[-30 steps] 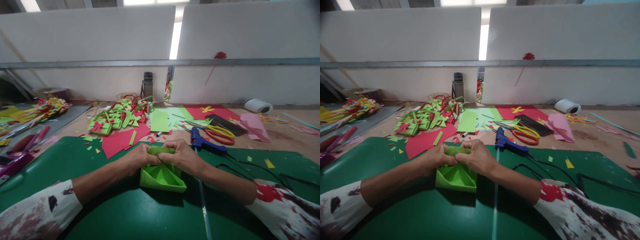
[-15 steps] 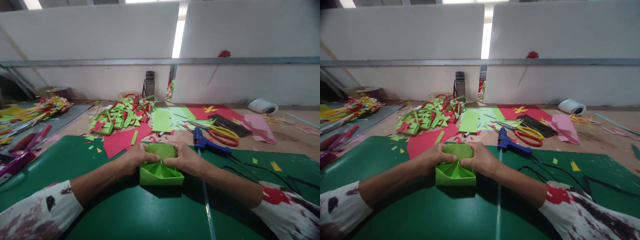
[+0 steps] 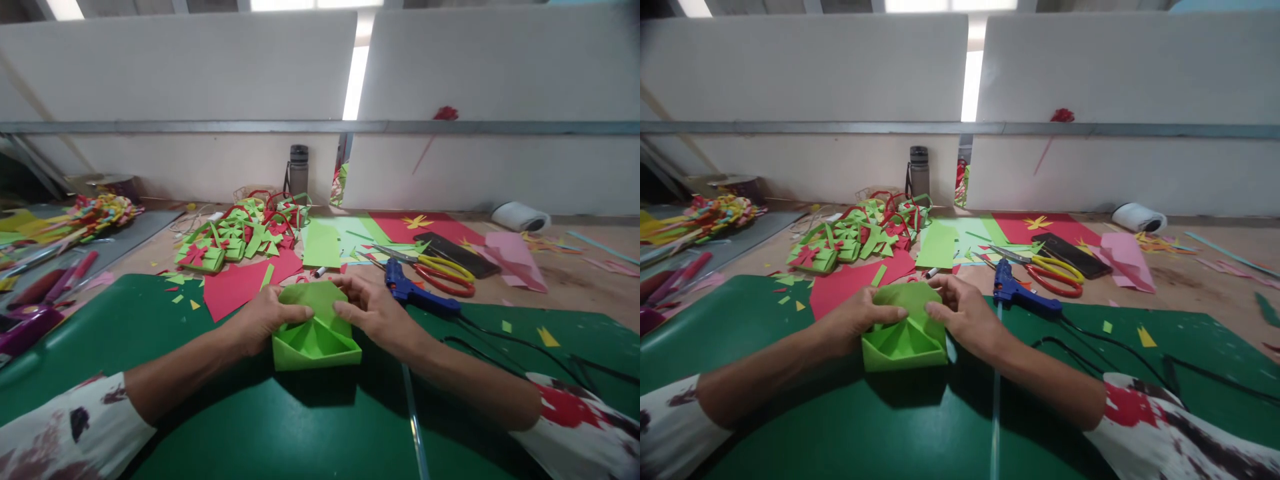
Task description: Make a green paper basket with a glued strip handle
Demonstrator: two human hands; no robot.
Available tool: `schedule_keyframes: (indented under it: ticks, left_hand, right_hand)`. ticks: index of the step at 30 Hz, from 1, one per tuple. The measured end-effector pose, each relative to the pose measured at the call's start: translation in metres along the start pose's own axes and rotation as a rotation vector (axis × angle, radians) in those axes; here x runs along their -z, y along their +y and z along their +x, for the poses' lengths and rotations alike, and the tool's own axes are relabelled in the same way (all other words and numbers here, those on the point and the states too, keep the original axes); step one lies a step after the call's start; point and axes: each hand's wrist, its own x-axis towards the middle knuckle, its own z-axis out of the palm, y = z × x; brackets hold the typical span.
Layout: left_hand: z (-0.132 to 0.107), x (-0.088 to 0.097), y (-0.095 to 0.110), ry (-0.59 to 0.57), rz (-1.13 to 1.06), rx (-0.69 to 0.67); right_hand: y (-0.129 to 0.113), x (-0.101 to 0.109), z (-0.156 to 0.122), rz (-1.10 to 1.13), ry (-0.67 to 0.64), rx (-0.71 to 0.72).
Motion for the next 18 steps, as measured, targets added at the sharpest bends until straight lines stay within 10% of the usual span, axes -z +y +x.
schedule_keyframes:
  ticks: [5,18]
  left_hand:
    - [-0.006,0.002,0.007,0.119,-0.027,-0.029]
    - [-0.008,0.007,0.001,0.063,0.140,-0.079]
  right_hand:
    - [0.002,0.013,-0.023,-0.209,0.220,0.183]
    - [0.005,0.002,-0.024,-0.314,0.092,0.166]
